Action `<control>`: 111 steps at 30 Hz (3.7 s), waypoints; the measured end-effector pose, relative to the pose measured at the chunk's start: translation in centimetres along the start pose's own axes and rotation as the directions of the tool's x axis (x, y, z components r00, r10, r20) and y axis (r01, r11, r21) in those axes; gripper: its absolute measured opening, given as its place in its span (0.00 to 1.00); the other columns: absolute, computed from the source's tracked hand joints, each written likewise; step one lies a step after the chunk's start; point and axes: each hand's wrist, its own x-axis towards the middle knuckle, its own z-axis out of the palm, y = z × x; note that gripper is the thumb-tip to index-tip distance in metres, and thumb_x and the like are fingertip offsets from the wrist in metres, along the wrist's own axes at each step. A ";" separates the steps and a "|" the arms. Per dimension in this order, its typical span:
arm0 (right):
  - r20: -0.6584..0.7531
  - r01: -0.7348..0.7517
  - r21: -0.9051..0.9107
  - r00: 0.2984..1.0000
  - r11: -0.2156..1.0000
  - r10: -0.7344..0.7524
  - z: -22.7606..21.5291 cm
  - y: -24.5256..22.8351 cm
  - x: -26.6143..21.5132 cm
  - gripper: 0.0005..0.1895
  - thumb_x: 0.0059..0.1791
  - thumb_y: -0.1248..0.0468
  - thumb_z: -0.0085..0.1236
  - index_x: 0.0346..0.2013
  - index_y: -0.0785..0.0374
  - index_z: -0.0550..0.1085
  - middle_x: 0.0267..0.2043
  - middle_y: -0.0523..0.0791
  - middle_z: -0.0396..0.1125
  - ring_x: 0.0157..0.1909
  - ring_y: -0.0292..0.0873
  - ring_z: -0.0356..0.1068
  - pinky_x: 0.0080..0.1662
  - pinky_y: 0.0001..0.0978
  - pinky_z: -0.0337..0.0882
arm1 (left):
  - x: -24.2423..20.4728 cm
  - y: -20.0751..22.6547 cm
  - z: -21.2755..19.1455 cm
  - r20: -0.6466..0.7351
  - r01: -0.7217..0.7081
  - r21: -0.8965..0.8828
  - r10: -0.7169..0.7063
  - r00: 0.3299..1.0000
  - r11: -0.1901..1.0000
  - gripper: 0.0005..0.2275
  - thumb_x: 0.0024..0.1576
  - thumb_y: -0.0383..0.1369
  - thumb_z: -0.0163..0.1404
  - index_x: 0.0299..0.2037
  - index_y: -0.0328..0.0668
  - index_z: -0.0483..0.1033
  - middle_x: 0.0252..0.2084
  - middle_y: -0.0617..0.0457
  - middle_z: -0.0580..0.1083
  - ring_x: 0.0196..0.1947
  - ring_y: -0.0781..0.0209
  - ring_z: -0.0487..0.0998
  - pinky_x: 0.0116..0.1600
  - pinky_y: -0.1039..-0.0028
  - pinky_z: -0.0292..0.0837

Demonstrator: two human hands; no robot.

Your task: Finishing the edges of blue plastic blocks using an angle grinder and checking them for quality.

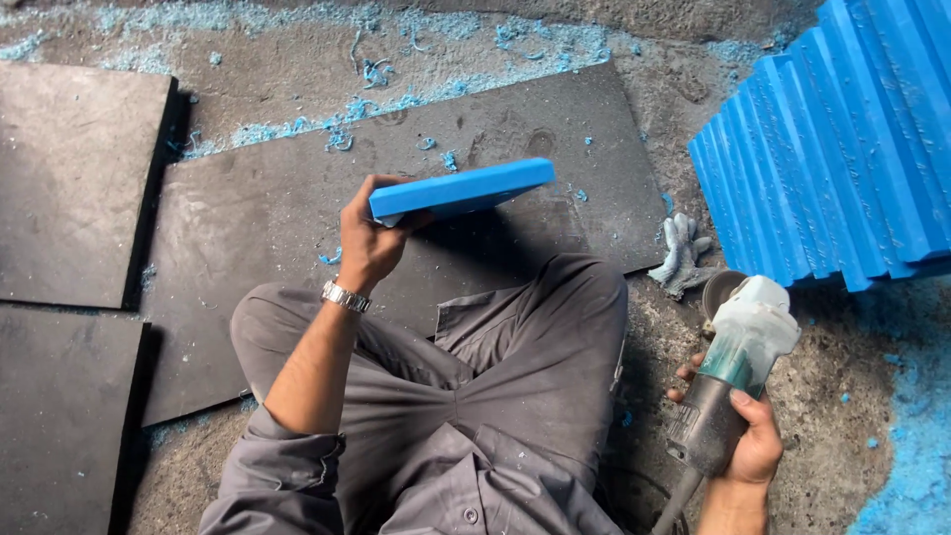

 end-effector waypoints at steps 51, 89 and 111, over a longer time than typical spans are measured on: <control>-0.332 -0.302 -0.943 0.879 0.140 -0.343 -20.5 20.8 -1.0 0.49 0.45 0.64 0.65 0.78 0.43 0.53 0.63 0.61 0.51 0.60 0.64 0.59 0.59 0.54 0.67 | -3.2 -10.7 21.0 0.797 -0.682 0.593 -0.195 0.571 0.428 0.34 0.57 0.33 0.46 0.76 0.58 0.49 0.75 0.57 0.55 0.72 0.54 0.56 0.69 0.52 0.50; -0.723 -0.800 -0.596 0.574 -0.073 -0.383 -23.5 23.9 31.9 0.24 0.53 0.57 0.48 0.59 0.68 0.67 0.68 0.58 0.53 0.66 0.61 0.55 0.61 0.59 0.61 | -6.6 -12.4 12.3 0.464 -0.225 0.804 -0.344 0.816 0.551 0.42 0.46 0.44 0.64 0.72 0.74 0.53 0.79 0.52 0.44 0.77 0.40 0.43 0.68 0.26 0.40; 0.156 0.124 -0.542 0.987 0.831 -0.046 8.1 8.3 24.3 0.11 0.58 0.60 0.50 0.47 0.66 0.65 0.35 0.47 0.71 0.31 0.42 0.74 0.34 0.34 0.75 | -8.2 -17.8 12.0 0.275 -0.060 0.858 -0.358 0.892 0.510 0.40 0.52 0.26 0.51 0.75 0.74 0.51 0.80 0.51 0.38 0.78 0.35 0.39 0.64 0.19 0.39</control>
